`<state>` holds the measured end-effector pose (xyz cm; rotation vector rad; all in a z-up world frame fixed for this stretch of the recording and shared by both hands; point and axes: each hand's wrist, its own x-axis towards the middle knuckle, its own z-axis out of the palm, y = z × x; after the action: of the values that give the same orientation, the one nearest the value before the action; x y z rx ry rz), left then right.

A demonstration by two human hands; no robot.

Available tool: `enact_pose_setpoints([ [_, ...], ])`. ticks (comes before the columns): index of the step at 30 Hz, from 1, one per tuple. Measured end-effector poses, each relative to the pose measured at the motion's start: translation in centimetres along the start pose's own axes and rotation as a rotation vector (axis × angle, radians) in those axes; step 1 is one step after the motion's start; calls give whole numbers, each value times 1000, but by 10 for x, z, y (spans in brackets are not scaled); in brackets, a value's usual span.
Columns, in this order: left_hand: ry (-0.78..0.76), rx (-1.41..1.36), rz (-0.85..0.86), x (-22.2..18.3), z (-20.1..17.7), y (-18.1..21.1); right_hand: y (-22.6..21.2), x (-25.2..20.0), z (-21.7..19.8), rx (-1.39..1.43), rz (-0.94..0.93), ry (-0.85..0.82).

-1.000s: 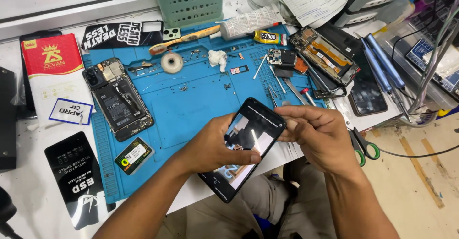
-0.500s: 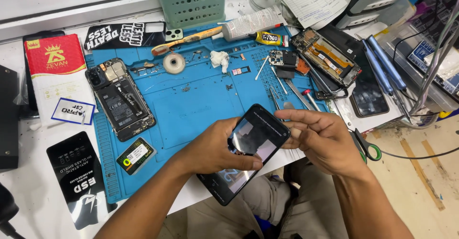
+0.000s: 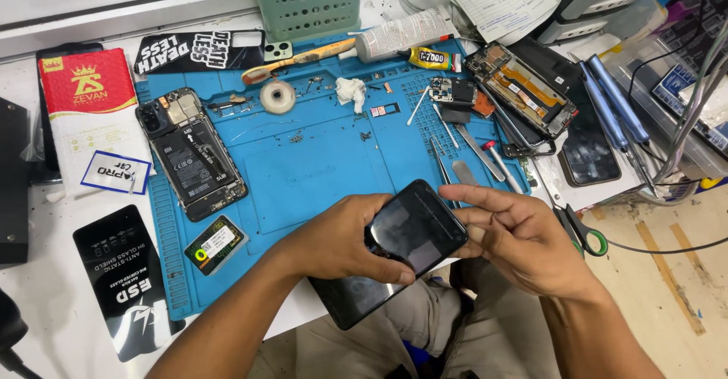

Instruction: Testing a replacement screen and manipulating internal components of a mobile phone on a repair bench.

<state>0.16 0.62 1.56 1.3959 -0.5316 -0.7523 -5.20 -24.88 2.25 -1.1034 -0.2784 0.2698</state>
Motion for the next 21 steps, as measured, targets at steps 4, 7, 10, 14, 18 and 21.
enact_pose_setpoints([
  [4,-32,7,10,-1,0,4,4,-5,-6,-25,-2,7],
  [7,-52,-19,23,-2,-1,3,6,-2,-11,-46,-11,10],
  [10,-53,-10,29,-3,-1,8,9,-2,-21,-27,7,-25],
  [14,-136,155,-58,-7,1,18,-9,5,-16,-220,219,-76],
  [18,-226,235,-176,-8,4,19,-20,8,-3,-445,313,-66],
  [21,-252,267,-287,-8,6,23,-11,7,-10,-448,337,22],
])
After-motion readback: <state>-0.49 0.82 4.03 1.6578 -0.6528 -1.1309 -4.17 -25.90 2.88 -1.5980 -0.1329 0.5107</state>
